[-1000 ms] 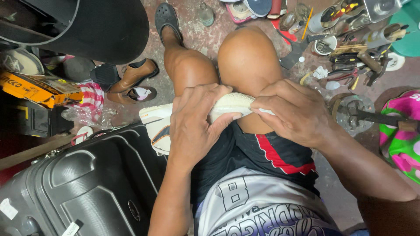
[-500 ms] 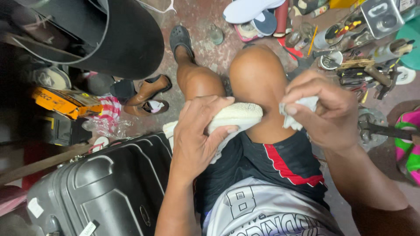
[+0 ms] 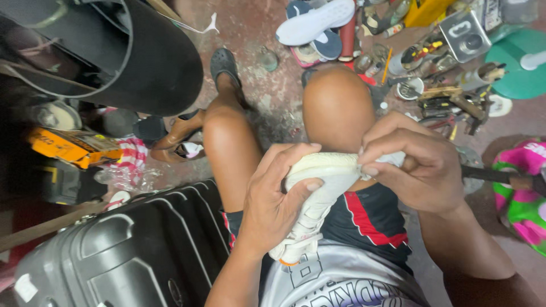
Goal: The person sits on the floor and cleans a white sneaker using a small cloth. They wipe the upper and sole areas repeatedly, occasionally picking up a small bottle to apply liquid to the cloth before continuing to scrub the shoe.
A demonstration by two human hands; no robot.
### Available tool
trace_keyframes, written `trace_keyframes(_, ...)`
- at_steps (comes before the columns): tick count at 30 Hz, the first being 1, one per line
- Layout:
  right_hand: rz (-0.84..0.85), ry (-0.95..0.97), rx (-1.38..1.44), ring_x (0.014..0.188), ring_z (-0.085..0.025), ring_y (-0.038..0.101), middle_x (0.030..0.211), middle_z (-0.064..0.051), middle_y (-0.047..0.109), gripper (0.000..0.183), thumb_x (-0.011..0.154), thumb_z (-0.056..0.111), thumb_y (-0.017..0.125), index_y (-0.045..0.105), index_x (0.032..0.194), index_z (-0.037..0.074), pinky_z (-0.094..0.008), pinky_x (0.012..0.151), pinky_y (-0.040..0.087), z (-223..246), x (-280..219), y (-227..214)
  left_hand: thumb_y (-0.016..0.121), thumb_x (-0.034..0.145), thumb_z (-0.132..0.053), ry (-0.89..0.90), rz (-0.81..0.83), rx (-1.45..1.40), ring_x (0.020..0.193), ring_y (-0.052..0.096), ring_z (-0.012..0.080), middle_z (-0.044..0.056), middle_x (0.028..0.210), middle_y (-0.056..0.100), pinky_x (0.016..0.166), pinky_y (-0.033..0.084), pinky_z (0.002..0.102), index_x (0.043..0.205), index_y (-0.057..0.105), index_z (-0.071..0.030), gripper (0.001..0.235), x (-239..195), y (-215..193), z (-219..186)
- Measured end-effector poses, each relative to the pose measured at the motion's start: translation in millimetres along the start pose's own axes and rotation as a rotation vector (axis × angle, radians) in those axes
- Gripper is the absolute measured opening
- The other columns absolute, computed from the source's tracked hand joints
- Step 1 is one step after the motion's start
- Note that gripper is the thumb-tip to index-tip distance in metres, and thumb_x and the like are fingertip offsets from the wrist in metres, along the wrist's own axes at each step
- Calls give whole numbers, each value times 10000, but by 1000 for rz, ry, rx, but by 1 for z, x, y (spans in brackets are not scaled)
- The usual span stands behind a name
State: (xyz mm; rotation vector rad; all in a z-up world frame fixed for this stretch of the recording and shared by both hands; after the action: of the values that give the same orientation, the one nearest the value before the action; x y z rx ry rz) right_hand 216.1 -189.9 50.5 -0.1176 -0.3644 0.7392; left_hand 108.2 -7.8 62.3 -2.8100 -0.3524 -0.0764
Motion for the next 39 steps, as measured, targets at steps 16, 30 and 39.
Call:
trace_keyframes(16,221,74,-392,878,-201,702,972,-55,687,161,823,55,789,729,970,83,-314,747,537,-6,23,8,800,897,-192,20,-24,128,1066,669,295,117,1143,681,935,533,366,1267,660,-73,413,1,35,30)
trace_keyframes(30,311,-225,-424,891,-259,671,938,-97,670,222,785,97,815,690,963,56,-379,711,528,29,34,16,863,850,-231,132,-111,185,1061,677,291,111,1162,674,907,563,372,1269,655,-75,493,-6,30,19)
trace_keyframes(39,-176,-44,197,883,-121,617,1012,-97,650,46,1022,32,669,637,1030,0,-243,818,503,-10,8,-1,920,812,-276,301,-323,405,996,642,294,107,1127,638,849,551,385,1228,645,-89,533,-2,9,-8)
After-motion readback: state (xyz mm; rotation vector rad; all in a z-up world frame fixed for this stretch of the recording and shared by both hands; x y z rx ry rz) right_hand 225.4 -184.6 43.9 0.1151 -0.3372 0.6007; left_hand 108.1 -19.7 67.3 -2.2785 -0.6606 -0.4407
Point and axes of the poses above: each hand's wrist, its own x-axis towards the middle knuckle, its own y-axis out of the palm, z = x × y, the point moved 7 cm from there along x, towards the middle knuckle
